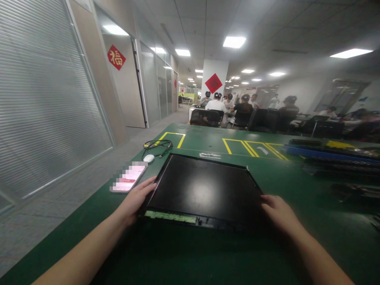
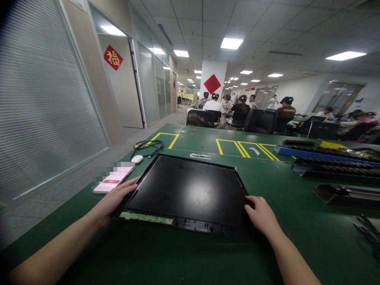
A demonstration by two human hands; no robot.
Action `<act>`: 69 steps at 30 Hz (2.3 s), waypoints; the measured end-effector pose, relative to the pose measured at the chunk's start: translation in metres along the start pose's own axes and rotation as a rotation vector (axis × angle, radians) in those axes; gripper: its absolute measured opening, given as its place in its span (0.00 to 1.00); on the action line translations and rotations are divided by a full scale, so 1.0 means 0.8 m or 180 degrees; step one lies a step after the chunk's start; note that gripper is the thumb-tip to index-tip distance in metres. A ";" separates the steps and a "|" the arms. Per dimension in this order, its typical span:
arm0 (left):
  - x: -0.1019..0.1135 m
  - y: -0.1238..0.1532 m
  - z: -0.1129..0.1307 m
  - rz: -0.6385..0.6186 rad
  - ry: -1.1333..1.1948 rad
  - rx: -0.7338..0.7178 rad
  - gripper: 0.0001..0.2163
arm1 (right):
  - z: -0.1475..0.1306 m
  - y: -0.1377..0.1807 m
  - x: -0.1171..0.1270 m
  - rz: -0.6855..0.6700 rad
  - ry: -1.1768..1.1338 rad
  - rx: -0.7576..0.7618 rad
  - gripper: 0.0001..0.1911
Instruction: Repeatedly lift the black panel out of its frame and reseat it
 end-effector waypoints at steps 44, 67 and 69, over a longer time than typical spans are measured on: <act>-0.013 0.001 0.012 -0.0625 -0.0935 -0.0599 0.17 | -0.010 0.004 0.003 -0.0049 -0.0160 -0.0008 0.25; -0.026 0.015 0.032 -0.1147 0.0278 -0.1196 0.34 | 0.016 0.001 0.009 0.0381 -0.1362 -0.0543 0.29; -0.025 0.016 0.034 -0.1130 0.0286 -0.1277 0.35 | 0.020 0.002 0.005 0.0308 -0.1960 -0.0710 0.25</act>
Point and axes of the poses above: each hand's wrist, its own y-axis away from the middle knuckle, its own x-axis out of the back of the hand, z = x × y, the point moved 10 cm from there along -y, towards the middle knuckle, and after that the axes turned 3 degrees about -y, right-handed, at the moved point
